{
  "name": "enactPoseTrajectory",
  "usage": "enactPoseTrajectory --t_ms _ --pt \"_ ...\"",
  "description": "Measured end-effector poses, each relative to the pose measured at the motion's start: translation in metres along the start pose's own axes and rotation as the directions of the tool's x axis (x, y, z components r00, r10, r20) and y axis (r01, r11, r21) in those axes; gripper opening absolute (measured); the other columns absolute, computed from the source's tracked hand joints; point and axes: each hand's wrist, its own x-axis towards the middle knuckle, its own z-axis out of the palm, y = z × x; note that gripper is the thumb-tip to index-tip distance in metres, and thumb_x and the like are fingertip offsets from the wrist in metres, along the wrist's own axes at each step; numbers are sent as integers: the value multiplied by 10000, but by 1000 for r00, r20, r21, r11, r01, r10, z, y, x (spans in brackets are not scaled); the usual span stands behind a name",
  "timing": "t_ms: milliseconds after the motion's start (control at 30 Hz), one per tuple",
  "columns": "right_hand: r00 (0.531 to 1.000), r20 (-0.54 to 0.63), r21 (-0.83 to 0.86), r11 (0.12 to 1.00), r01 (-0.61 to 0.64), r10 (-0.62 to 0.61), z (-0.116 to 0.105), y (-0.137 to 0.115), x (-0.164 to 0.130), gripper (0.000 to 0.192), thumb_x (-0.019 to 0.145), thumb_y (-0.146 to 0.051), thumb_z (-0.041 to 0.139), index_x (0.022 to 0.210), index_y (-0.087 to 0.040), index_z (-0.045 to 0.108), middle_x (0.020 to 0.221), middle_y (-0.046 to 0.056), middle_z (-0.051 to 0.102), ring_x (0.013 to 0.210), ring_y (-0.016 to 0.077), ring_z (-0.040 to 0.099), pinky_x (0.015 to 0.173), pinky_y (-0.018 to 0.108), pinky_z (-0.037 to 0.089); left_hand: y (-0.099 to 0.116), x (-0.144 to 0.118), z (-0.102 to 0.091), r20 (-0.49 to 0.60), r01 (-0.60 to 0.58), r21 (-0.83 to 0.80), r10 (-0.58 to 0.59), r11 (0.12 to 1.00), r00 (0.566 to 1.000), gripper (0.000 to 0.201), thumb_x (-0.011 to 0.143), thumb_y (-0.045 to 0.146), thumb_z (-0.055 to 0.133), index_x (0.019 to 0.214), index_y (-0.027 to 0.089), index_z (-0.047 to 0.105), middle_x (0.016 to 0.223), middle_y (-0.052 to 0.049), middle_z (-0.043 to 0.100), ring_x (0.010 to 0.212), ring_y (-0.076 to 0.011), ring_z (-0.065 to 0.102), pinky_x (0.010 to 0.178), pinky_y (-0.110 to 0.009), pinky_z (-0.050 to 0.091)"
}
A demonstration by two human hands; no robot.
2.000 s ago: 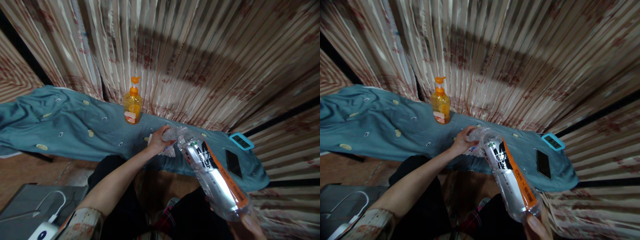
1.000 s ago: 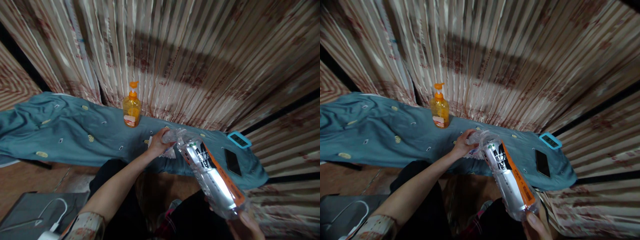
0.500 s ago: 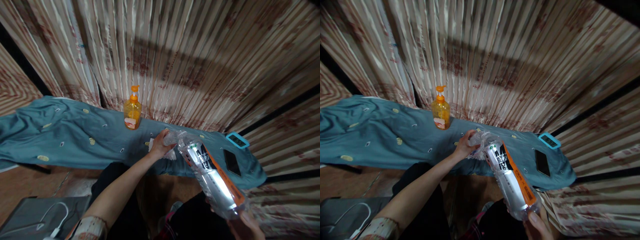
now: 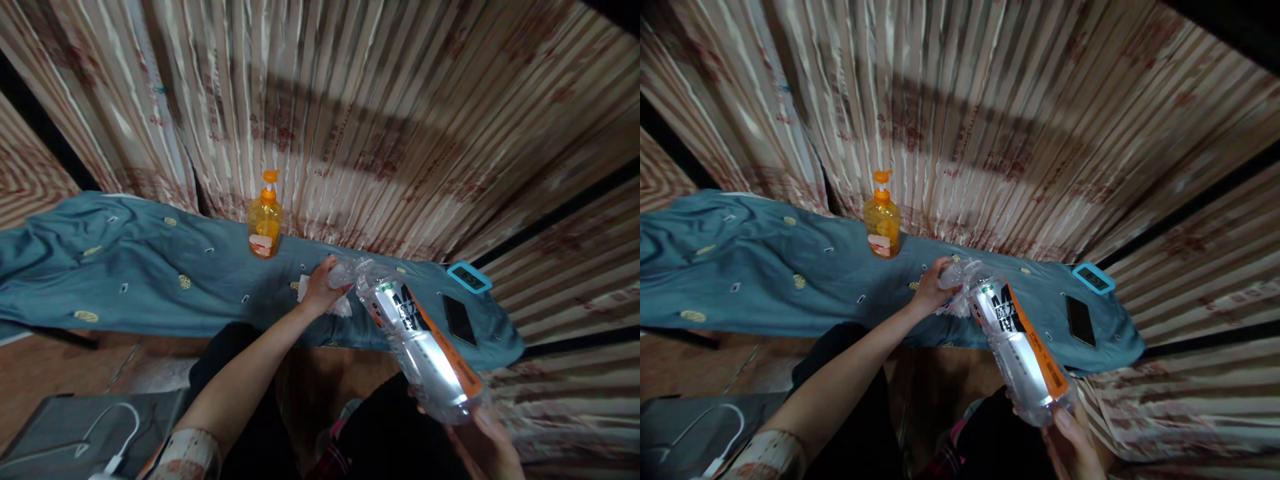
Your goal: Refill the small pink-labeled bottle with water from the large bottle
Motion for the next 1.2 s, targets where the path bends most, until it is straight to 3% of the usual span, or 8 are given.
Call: enactPoseTrajectory --t_ms 133,267,467,700,800,1033,1200 --pt "1000 -16 15 1000 0 0 -15 5 9 503 671 -452 790 1144 -316 682 968 67 769 802 302 736 610 357 593 -2 0 0 4 -7 2 7 1000 1000 587 653 275 794 1163 198 514 1149 -78 682 1101 -257 643 978 -414 495" --pt "1000 4 9 1000 2 -2 -17 8 10 531 703 -466 759 1203 -325 649 999 55 766 804 313 735 742 445 594 0 -1 -1 10 -11 29 10 1000 1000 505 670 307 779 1104 192 549 1106 -69 684 1064 -256 645 946 -404 500" --pt "1000 22 -3 1000 8 -8 -21 7 11 492 727 -494 734 1182 -322 663 952 57 772 789 297 734 586 345 581 1 -1 -2 10 -30 21 30 999 1000 451 678 311 772 1062 199 564 1057 -43 685 1026 -235 645 916 -369 500" --pt "989 101 45 993 -112 107 -46 2 27 586 664 -436 779 1221 -312 646 1045 81 757 855 325 727 701 408 596 0 -1 -2 13 -27 1 27 1000 1000 470 672 310 781 1067 177 564 1068 -67 680 1025 -246 642 913 -376 496" --pt "993 90 10 997 -76 74 -38 -1 24 608 649 -433 791 1221 -293 639 1093 84 746 864 336 723 683 414 595 0 -1 -2 13 -31 2 31 1000 999 464 673 306 781 1065 185 563 1065 -59 680 1022 -241 644 916 -372 495" --pt "1000 23 -74 997 17 -15 8 -8 -2 658 650 -550 799 1227 -304 599 1025 32 767 847 283 734 690 337 586 -3 0 -2 -1 -38 0 38 999 999 452 664 307 790 1044 200 569 1054 -44 679 1021 -236 643 915 -363 498" --pt "999 26 -110 993 40 -38 5 -8 -2 634 678 -554 780 1228 -300 594 1021 43 765 841 288 731 710 362 573 -4 0 -1 -3 -34 4 34 999 999 457 669 297 789 1055 207 562 1060 -40 679 1022 -229 642 923 -361 496"
